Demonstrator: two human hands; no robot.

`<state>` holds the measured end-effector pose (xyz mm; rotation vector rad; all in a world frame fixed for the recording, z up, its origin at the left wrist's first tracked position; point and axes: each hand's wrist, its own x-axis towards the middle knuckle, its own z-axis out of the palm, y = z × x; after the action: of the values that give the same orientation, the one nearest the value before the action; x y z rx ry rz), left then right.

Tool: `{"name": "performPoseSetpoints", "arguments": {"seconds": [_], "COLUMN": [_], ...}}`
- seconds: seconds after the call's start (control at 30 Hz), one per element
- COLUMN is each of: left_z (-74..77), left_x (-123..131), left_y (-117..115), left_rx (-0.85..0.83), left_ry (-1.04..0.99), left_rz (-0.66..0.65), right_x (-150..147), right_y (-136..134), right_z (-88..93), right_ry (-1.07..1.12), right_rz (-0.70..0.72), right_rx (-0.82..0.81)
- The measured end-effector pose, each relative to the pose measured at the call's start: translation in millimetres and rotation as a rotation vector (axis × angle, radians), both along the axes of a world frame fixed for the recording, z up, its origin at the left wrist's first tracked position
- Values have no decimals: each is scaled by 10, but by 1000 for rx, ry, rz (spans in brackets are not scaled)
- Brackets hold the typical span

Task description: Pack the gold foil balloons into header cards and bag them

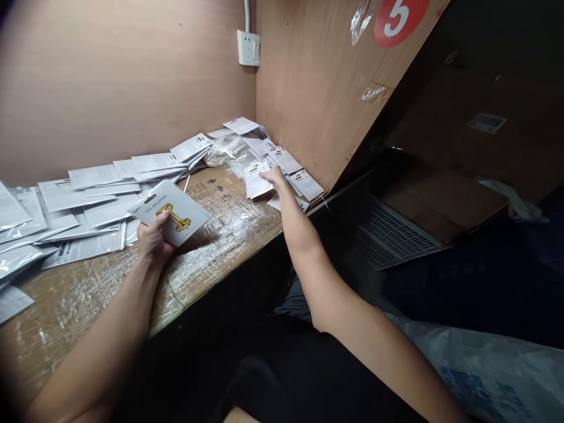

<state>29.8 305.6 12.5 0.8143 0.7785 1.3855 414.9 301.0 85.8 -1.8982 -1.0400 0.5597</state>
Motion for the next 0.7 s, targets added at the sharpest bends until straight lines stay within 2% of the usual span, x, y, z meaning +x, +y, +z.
{"name": "performPoseSetpoints", "arguments": {"seconds": [0.07,0.1,0.17,0.23,0.3,0.37,0.43,0.47,0.5,0.57,0.7], "left_z": [-14,-21,-31,-28,-13,7,22,22,17,-14,-127], "left_x": [-2,8,48,105,164,212,245,257,268,287,305], "left_y": [17,22,15,-18,-71,-128,-178,-200,-220,-250,-253], "left_rx": [1,-2,-8,-7,-8,-12,-25,-33,-36,-18,72], "left_ry": [5,12,23,17,3,6,30,48,73,138,262], "left_rz": [-12,-26,-57,-66,-82,-120,-149,-146,-136,-111,-82], "right_x": [247,373,565,605,476,242,-6,-116,-214,-394,-835], "right_y": [-277,-462,-902,-1371,-1788,-2088,-2258,-2300,-2318,-2288,-1964], "right_z": [63,87,74,-64,-312,-584,-766,-798,-786,-654,-254], "right_ry": [166,268,460,577,634,662,661,648,636,637,658], "right_rz": [74,60,-70,-256,-399,-485,-526,-533,-525,-432,46], "right_rx": [102,165,315,425,465,460,469,488,514,548,465]}}
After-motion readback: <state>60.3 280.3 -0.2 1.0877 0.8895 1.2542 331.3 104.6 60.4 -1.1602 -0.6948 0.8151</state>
